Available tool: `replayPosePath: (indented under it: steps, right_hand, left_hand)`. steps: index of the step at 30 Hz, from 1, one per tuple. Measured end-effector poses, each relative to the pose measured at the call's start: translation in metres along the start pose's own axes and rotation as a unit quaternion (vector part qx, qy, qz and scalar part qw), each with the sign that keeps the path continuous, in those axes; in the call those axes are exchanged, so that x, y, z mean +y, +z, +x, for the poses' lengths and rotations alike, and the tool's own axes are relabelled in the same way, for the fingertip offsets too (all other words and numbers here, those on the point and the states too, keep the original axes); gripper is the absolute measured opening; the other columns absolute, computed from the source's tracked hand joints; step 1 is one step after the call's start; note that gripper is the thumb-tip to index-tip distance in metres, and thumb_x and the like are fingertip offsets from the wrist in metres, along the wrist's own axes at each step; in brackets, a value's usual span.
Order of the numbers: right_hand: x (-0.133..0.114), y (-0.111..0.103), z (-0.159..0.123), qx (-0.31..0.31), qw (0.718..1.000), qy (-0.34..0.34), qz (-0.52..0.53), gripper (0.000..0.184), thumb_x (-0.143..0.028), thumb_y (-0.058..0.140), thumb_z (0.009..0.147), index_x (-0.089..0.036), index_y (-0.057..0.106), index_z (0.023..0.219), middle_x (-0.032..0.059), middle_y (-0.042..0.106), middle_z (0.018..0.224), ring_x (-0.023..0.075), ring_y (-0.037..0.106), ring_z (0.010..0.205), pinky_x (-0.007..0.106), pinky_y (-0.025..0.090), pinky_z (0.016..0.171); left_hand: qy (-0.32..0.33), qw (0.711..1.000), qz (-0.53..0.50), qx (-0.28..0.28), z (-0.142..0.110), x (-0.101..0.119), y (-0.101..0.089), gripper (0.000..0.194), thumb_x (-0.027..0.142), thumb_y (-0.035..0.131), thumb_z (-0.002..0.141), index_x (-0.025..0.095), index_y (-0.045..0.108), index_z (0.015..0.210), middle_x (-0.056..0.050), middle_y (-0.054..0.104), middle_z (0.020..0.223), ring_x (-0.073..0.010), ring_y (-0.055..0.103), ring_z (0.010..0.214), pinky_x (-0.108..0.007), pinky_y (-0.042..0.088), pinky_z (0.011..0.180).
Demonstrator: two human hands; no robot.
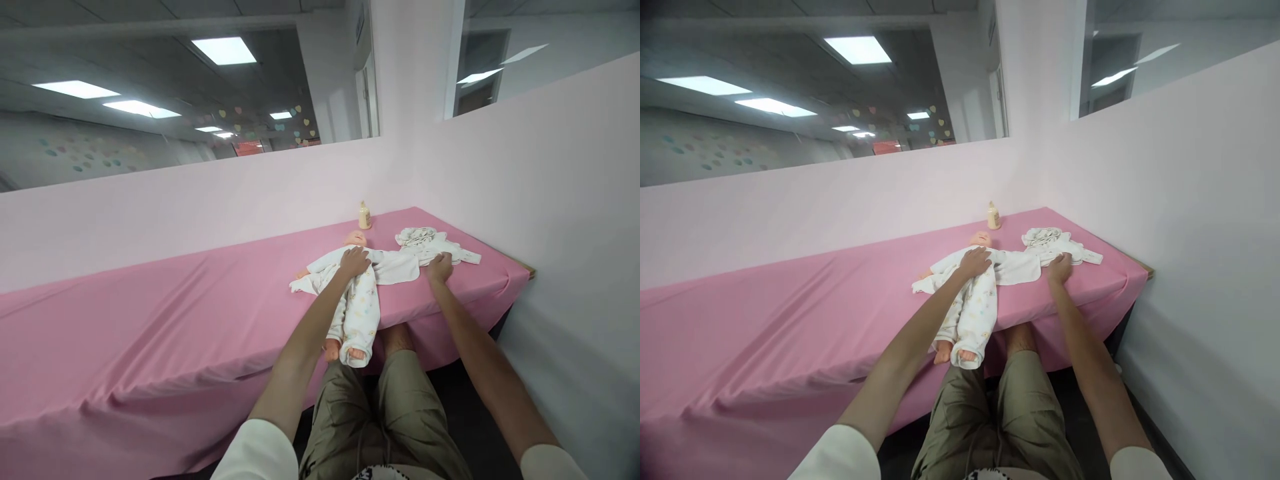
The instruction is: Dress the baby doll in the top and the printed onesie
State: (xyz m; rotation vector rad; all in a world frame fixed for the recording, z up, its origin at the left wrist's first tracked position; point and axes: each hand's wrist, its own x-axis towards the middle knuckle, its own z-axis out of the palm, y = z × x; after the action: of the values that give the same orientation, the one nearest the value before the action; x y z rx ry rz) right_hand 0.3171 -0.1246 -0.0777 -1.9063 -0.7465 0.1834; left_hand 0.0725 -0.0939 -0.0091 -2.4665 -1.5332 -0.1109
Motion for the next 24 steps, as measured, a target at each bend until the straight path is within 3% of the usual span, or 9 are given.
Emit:
replayPosePath:
  steps: [5, 10, 15, 18, 24]
  right_hand:
    - [0.005, -0.008, 0.011, 0.009, 1.0, 0.011, 0.001, 0.038, -0.021, 0.023, 0.092, -0.013, 0.049, 0.118, 0.0172, 0.062, 0.113, 0.0284, 0.057, 0.104, 0.036, 0.039, 0.084]
    - [0.005, -0.004, 0.007, -0.043, 0.999, -0.009, -0.016, 0.038, -0.023, 0.026, 0.092, -0.013, 0.052, 0.118, 0.0161, 0.063, 0.113, 0.0272, 0.058, 0.103, 0.035, 0.04, 0.084]
    - [0.001, 0.003, 0.002, -0.12, 0.99, -0.047, -0.047, 0.053, -0.051, 0.042, 0.088, -0.012, 0.051, 0.123, 0.0154, 0.063, 0.117, 0.028, 0.057, 0.108, 0.034, 0.039, 0.087]
    - [-0.003, 0.011, -0.002, -0.17, 0.98, -0.069, -0.078, 0.063, -0.06, 0.054, 0.078, -0.012, 0.056, 0.119, 0.0152, 0.066, 0.109, 0.03, 0.058, 0.107, 0.039, 0.036, 0.094]
    - [-0.005, 0.017, -0.006, -0.216, 0.964, -0.103, -0.118, 0.043, -0.049, 0.049, 0.083, -0.016, 0.062, 0.107, 0.0112, 0.068, 0.103, 0.0284, 0.059, 0.105, 0.042, 0.032, 0.096]
  left_hand:
    - [-0.009, 1.0, 0.005, -0.018, 0.001, 0.002, 0.001, 0.039, 0.031, 0.032, 0.094, 0.021, 0.054, 0.124, -0.007, 0.045, 0.143, -0.0205, 0.039, 0.132, -0.04, 0.029, 0.109]
    - [-0.007, 0.999, 0.029, -0.031, 0.012, 0.017, 0.002, 0.037, 0.028, 0.037, 0.091, 0.016, 0.057, 0.12, -0.014, 0.049, 0.137, -0.0277, 0.042, 0.127, -0.047, 0.031, 0.104]
    - [0.052, 0.996, 0.045, -0.056, 0.033, 0.038, 0.005, 0.029, 0.018, 0.047, 0.086, 0.017, 0.062, 0.111, -0.013, 0.062, 0.117, -0.0267, 0.053, 0.114, -0.043, 0.036, 0.096]
    - [0.082, 0.994, 0.048, -0.059, 0.042, 0.05, 0.011, 0.035, 0.013, 0.05, 0.084, 0.019, 0.058, 0.117, -0.012, 0.061, 0.121, -0.0245, 0.055, 0.111, -0.04, 0.037, 0.094]
    - [0.107, 0.991, 0.054, -0.058, 0.046, 0.054, 0.017, 0.037, 0.014, 0.047, 0.087, 0.021, 0.053, 0.123, -0.009, 0.056, 0.129, -0.0233, 0.051, 0.118, -0.038, 0.037, 0.097]
